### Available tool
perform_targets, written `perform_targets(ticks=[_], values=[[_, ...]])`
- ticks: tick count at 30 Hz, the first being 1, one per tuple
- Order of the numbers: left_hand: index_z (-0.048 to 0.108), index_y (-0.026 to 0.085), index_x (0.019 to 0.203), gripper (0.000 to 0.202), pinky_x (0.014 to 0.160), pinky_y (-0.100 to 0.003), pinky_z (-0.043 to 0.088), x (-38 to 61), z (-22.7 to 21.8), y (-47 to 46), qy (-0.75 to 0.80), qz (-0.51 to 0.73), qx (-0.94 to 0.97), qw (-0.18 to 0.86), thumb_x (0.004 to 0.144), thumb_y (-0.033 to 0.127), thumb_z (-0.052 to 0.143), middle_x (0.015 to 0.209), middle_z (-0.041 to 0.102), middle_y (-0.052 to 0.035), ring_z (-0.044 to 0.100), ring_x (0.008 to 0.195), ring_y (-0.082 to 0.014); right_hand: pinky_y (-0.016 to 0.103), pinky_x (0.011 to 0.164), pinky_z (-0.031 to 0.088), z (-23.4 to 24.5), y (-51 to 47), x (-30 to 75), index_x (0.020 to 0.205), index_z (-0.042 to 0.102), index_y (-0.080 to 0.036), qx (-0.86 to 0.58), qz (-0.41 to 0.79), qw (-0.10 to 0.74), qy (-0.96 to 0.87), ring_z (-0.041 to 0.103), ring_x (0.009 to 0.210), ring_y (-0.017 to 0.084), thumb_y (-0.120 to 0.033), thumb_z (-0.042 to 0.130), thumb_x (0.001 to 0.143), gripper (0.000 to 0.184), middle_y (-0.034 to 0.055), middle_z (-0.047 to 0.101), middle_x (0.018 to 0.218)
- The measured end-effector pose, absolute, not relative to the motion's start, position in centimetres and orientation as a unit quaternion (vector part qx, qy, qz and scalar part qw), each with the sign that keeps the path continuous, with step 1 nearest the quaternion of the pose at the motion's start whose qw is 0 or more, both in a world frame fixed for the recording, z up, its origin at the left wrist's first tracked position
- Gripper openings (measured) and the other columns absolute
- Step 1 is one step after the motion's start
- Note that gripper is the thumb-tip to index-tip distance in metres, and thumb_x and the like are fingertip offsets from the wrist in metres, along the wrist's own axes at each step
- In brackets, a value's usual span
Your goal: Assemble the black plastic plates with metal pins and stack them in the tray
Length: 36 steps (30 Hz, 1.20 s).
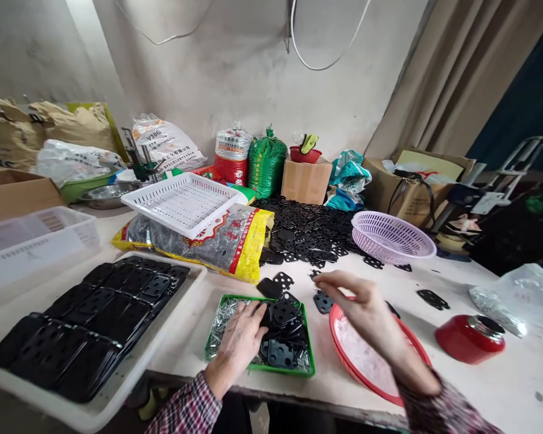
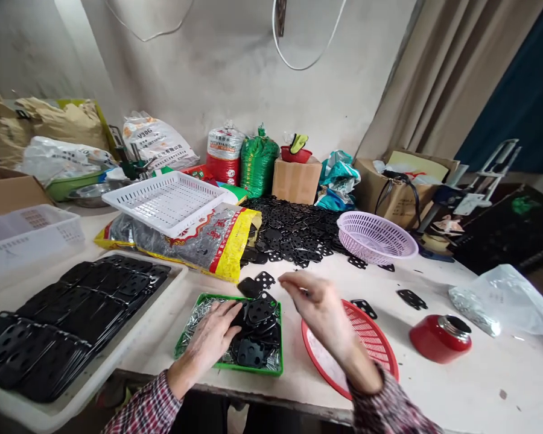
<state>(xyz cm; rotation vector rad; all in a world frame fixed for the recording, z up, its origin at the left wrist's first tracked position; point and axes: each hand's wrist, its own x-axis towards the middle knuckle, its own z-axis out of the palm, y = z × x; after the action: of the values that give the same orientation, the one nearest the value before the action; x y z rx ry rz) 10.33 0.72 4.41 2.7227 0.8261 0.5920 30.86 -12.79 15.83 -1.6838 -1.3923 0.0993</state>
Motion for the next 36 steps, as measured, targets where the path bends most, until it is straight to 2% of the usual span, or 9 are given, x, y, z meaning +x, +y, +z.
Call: perform_targets(ticks=[3, 7, 14, 19, 23, 27, 30, 33, 36], values=[[0.065, 0.017, 0.129, 0.043, 0.105, -0.049, 0.049, 10.6, 4.9, 1.1, 0.27, 0.188, 0.936, 0.122, 0.086, 0.012, 0.059, 0.125, 0.07, -0.0119, 0.063, 0.115, -0.0318, 0.029, 0.076, 0.055, 13.5, -11.2, 29.4, 0.092, 0.075, -0.021, -0.704, 0.097, 0.367, -0.6, 0.071, 0.081, 0.019, -0.023, 0.055, 0.096, 0.021, 0.005, 0.077, 0.091], [0.066, 0.018, 0.126, 0.04, 0.106, -0.049, 0.047, 10.6, 5.2, 1.3, 0.265, 0.188, 0.937, 0.132, 0.088, 0.013, 0.058, 0.124, 0.07, -0.0107, 0.063, 0.113, -0.0298, 0.028, 0.079, 0.051, 11.2, -9.3, 27.5, 0.096, 0.075, -0.022, -0.752, 0.095, 0.221, -0.614, 0.07, 0.088, 0.02, -0.016, 0.052, 0.094, 0.025, 0.0056, 0.077, 0.095], [0.068, 0.023, 0.122, 0.036, 0.105, -0.046, 0.049, 10.1, 5.0, 1.8, 0.259, 0.228, 0.927, 0.148, 0.09, 0.015, 0.055, 0.117, 0.074, -0.0072, 0.067, 0.107, -0.0267, 0.034, 0.09, 0.048, 9.9, -8.4, 25.7, 0.102, 0.072, -0.022, -0.764, 0.068, 0.131, -0.628, 0.063, 0.106, 0.026, -0.018, 0.056, 0.094, 0.019, 0.0076, 0.073, 0.109], [0.071, 0.019, 0.113, 0.035, 0.095, -0.047, 0.056, 9.4, 4.5, 2.5, 0.298, 0.299, 0.894, 0.147, 0.097, 0.015, 0.041, 0.108, 0.077, -0.0132, 0.071, 0.101, -0.0283, 0.035, 0.089, 0.051, 9.4, -7.1, 24.5, 0.112, 0.07, -0.022, -0.753, 0.058, 0.186, -0.628, 0.066, 0.102, 0.026, -0.016, 0.054, 0.093, 0.026, 0.0086, 0.075, 0.102], [0.069, 0.02, 0.115, 0.034, 0.091, -0.042, 0.059, 8.7, 4.7, 2.0, 0.318, 0.356, 0.865, 0.156, 0.1, 0.02, 0.04, 0.11, 0.077, -0.0126, 0.073, 0.101, -0.0267, 0.035, 0.091, 0.053, 9.5, -6.5, 23.9, 0.129, 0.064, -0.017, -0.715, 0.138, 0.341, -0.595, 0.07, 0.103, 0.025, -0.024, 0.046, 0.097, 0.037, 0.0126, 0.075, 0.114], [0.068, 0.024, 0.124, 0.036, 0.1, -0.034, 0.055, 8.2, 5.4, -0.2, 0.278, 0.39, 0.851, 0.214, 0.099, 0.019, 0.042, 0.125, 0.073, -0.0084, 0.069, 0.113, -0.0225, 0.032, 0.078, 0.058, 9.1, -6.4, 23.6, 0.119, 0.07, -0.016, -0.629, 0.275, 0.496, -0.531, 0.072, 0.09, 0.023, -0.043, 0.046, 0.098, 0.042, 0.0085, 0.077, 0.101], [0.068, 0.026, 0.128, 0.036, 0.102, -0.036, 0.054, 8.2, 5.9, -1.7, 0.286, 0.42, 0.802, 0.315, 0.096, 0.025, 0.053, 0.139, 0.064, -0.009, 0.065, 0.12, -0.0256, 0.029, 0.073, 0.057, 8.8, -6.5, 23.4, 0.114, 0.071, -0.019, -0.599, 0.311, 0.569, -0.47, 0.07, 0.083, 0.02, -0.034, 0.057, 0.088, 0.034, 0.004, 0.076, 0.094], [0.064, 0.022, 0.133, 0.045, 0.076, -0.031, 0.061, 8.5, 6.5, -1.9, 0.356, 0.426, 0.686, 0.471, 0.09, 0.035, 0.063, 0.136, 0.065, -0.0123, 0.073, 0.085, -0.0208, 0.027, 0.066, 0.055, 8.8, -6.6, 23.3, 0.131, 0.062, -0.018, -0.593, 0.301, 0.594, -0.453, 0.065, 0.07, 0.016, -0.023, 0.056, 0.082, 0.05, -0.0014, 0.07, 0.077], [0.067, 0.018, 0.129, 0.055, 0.054, -0.027, 0.057, 9.1, 6.6, -1.4, 0.376, 0.411, 0.574, 0.601, 0.081, 0.043, 0.073, 0.122, 0.073, -0.0133, 0.064, 0.057, -0.0135, 0.026, 0.06, 0.054, 8.7, -6.8, 23.0, 0.138, 0.056, -0.019, -0.614, 0.272, 0.57, -0.475, 0.062, 0.06, 0.015, -0.022, 0.054, 0.085, 0.053, -0.0029, 0.067, 0.069]])
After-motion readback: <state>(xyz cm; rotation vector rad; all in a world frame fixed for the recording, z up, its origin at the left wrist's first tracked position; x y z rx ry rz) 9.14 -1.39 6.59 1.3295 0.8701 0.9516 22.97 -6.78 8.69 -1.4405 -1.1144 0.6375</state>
